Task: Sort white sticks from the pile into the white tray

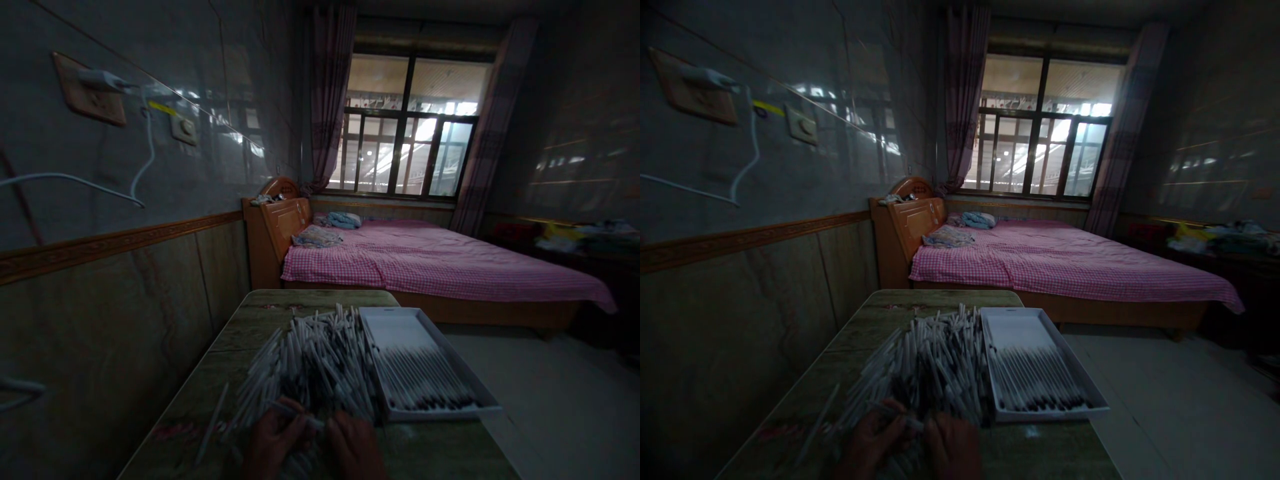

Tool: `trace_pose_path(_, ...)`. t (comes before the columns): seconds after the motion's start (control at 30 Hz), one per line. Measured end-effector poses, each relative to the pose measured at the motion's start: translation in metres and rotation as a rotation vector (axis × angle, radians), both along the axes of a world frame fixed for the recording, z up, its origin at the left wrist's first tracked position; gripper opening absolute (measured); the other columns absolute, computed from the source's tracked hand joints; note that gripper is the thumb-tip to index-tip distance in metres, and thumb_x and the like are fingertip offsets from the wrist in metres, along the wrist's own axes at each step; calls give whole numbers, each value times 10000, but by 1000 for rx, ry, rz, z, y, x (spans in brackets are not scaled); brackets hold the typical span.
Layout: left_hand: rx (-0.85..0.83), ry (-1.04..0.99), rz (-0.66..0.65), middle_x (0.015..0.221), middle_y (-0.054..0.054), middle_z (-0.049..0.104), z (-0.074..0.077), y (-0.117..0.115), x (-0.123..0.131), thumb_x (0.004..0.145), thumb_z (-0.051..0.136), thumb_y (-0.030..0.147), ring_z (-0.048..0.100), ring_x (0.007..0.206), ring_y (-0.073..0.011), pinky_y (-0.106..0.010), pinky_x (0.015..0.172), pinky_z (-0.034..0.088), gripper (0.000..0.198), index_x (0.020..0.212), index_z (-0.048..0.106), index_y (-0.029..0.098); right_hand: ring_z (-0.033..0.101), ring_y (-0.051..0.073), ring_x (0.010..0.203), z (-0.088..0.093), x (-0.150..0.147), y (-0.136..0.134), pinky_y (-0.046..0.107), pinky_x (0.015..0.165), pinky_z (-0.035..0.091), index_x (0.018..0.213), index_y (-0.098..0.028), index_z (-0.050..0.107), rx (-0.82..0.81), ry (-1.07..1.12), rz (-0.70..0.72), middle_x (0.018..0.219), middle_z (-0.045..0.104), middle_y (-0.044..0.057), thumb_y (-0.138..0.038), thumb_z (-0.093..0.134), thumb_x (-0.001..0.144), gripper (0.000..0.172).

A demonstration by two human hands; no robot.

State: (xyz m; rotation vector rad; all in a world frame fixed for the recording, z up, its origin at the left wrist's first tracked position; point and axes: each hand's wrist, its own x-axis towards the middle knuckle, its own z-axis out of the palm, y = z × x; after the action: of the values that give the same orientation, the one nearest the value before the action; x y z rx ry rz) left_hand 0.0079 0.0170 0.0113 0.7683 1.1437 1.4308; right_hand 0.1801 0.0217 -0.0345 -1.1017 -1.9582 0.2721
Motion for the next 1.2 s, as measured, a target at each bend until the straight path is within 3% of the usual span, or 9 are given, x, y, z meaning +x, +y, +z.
trace_pose_path(0.17,10,62,-55,580,-27,745,-3,6,-5,401,933,545,708,561,-226,-318,529,558,502,660,678,200,650,162,676,17,-4,-4,242,591,436,863,-270,659,-217,88,74,747,707,-5,-435,419,1052,347)
trace_pose_path(0.3,106,140,-19,591,-28,750,-1,12,-12,422,923,525,700,551,-225,-313,519,552,482,701,697,203,633,177,705,28,-6,-5,258,638,452,822,-242,639,-333,196,85,748,669,3,-530,401,1021,423)
trace_pose_path(0.47,156,273,225,734,-48,793,28,10,-40,498,845,619,720,615,-232,-296,516,540,515,788,702,219,614,210,787,28,2,1,291,714,483,893,-241,692,-397,581,-106,817,665,18,-621,490,922,431)
trace_pose_path(0.63,164,596,110,737,-35,792,55,0,-65,597,789,558,749,732,-270,-326,634,575,345,733,719,248,520,173,631,42,7,2,257,565,423,802,-218,676,-464,719,-70,674,561,-28,-547,573,869,351)
trace_pose_path(0.77,283,944,-73,798,-3,802,40,-13,-67,792,654,358,751,783,-236,-314,721,566,115,777,748,293,477,165,591,56,8,2,254,532,400,751,-217,646,-455,832,-144,630,522,-38,-559,593,823,353)
trace_pose_path(0.87,407,1191,-185,859,3,797,21,-21,-51,829,579,166,742,837,-208,-303,772,549,220,815,749,306,434,156,564,58,12,6,252,502,370,730,-220,638,-449,921,-209,604,481,-52,-586,627,777,369)
trace_pose_path(0.97,507,1390,-322,925,-12,784,12,-25,-23,816,536,37,724,898,-192,-278,786,532,349,910,750,296,451,158,602,55,17,9,252,541,384,720,-218,642,-394,910,-260,629,504,-44,-575,633,788,364)
trace_pose_path(1.1,641,1625,-407,1015,-7,758,5,-14,15,826,544,-12,686,944,-180,-267,796,504,390,1001,729,283,469,161,611,53,22,13,254,554,394,717,-214,649,-356,881,-276,623,532,-40,-588,618,809,386)
trace_pose_path(1.2,749,1772,-378,896,0,749,-13,5,33,814,585,-26,667,860,-179,-258,719,476,312,860,725,250,481,164,618,53,22,14,257,566,407,713,-214,650,-347,872,-284,628,546,-36,-610,618,803,407)
